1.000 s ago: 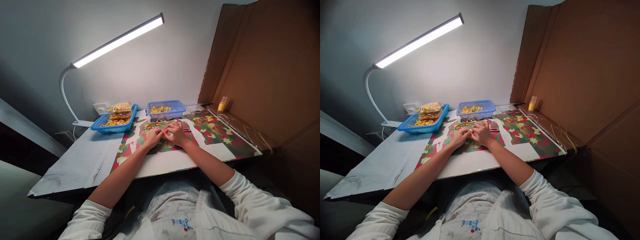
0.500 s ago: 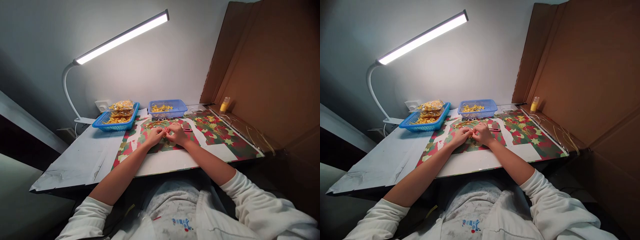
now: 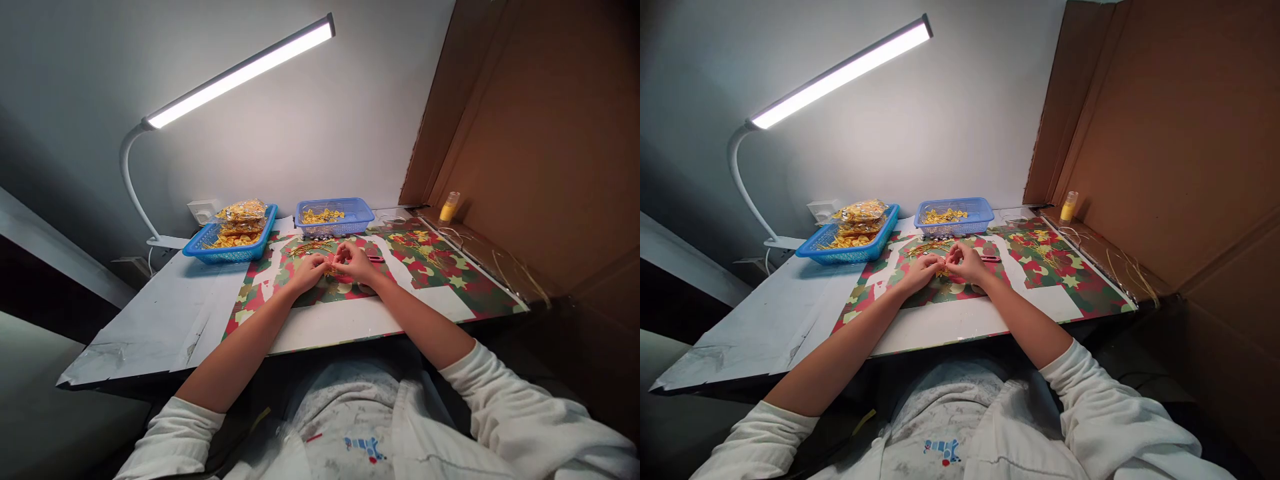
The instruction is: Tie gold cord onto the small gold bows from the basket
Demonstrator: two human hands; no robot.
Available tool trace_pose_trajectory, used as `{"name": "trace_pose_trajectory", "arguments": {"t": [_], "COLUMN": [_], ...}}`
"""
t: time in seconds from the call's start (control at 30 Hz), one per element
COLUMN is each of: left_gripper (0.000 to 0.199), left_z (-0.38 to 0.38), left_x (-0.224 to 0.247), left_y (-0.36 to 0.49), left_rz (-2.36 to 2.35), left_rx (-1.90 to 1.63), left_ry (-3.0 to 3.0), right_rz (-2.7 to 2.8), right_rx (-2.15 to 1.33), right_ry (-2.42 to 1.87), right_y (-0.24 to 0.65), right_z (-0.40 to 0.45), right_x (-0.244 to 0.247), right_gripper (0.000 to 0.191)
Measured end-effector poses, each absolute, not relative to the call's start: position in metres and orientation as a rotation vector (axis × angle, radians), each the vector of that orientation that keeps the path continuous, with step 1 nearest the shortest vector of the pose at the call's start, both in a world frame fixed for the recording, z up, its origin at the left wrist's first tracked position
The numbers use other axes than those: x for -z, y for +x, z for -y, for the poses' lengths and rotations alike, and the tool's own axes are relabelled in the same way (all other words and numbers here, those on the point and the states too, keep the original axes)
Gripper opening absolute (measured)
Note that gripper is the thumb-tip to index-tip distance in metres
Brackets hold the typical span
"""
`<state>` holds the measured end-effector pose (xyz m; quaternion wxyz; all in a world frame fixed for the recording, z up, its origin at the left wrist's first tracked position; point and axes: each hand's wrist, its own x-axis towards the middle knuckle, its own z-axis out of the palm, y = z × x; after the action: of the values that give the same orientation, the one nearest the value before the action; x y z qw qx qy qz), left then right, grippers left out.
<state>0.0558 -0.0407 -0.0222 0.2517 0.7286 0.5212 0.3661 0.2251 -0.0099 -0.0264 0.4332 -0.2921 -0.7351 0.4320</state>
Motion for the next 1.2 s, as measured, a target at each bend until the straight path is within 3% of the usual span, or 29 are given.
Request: {"name": "trace_pose_trajectory", "arguments": {"t": [0.47,1.2], "left_gripper": [0.027,0.028], "left_z": [0.042,0.041], "left_x": [0.021,0.025], "left_y": [0.056,0.048], "left_rz": [-1.401,-1.387], "left_rx": [-0.997,-0.968], "left_ry": [2.06,2.052], "right_rz": [1.645,1.623], "right_rx": [-1.581,-1.596], "right_ry": [-0.716,-0.755], "right_y": [0.227,0.226], "right_z": [0.001,-0.004], "right_x": [0.025,0.033], "right_gripper": [0.045,0.043]}}
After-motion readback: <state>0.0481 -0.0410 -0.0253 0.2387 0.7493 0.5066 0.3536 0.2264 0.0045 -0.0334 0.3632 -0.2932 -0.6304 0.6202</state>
